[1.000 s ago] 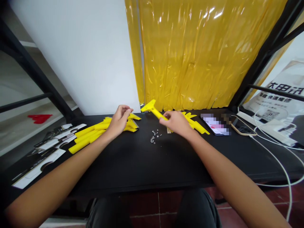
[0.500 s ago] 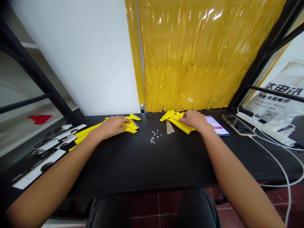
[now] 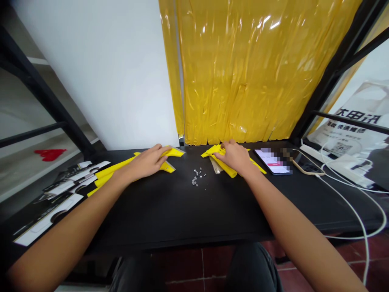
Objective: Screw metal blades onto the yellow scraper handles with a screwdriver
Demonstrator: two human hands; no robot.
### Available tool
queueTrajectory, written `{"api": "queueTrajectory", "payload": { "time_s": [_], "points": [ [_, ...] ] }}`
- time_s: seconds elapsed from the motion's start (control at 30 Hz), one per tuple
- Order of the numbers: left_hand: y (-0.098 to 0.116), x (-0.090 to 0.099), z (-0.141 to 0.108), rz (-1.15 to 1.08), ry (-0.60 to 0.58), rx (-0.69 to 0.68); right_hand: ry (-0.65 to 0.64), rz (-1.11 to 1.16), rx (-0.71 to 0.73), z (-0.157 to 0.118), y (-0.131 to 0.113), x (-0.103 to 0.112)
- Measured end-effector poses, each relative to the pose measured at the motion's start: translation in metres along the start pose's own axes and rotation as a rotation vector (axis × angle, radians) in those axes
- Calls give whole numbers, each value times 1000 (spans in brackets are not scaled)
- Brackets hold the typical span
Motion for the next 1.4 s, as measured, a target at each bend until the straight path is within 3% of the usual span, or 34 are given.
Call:
{"api": "queueTrajectory", "payload": {
  "time_s": [0.1,0.2,0.27,0.33,0.53,0.63,0.77,0.9,0.97,1.07,1.17,1.33,1.4],
  "points": [
    [13,1,3,-394,53,35,298,301,105,-8,-20,25],
    [25,-16,4,-1026,-4,237,499,579,223,-21,-35,48],
    [36,-30,2,-1276,-50,325,574,685,258,-29,-39,58],
    [44,-42,0,-1398,-88,355,561,777,278,-32,-43,60],
    [50,-69,1,-1547,-171,350,189,1298,268,-30,-58,28],
    [50,-77,2,-1560,-171,344,108,1368,343,-36,-72,18],
    [48,-77,4,-1583,-178,374,213,1331,346,-44,-76,22],
    [49,-55,5,-1749,-237,325,308,1391,250,-40,-65,29],
    [48,-43,4,-1747,-172,318,358,1396,214,-38,-60,32],
    [44,-33,3,-1646,38,365,462,1385,186,-38,-56,39],
    [46,-39,1,-1652,134,422,574,1386,201,-42,-56,46],
    [58,-62,-4,-1867,10,553,640,1333,220,-48,-61,49],
    [59,-65,-7,-1850,27,598,633,1329,248,-50,-63,48]
  ]
}}
Point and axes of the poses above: each hand's wrist, its own z-axis towards the middle knuckle, its own x-axis out of the back of the hand, y = z × x, the point moved 5 cm from there along z, towards the middle knuckle, and after that the axes turned 2 degrees about -z, right-handed, at the moved point
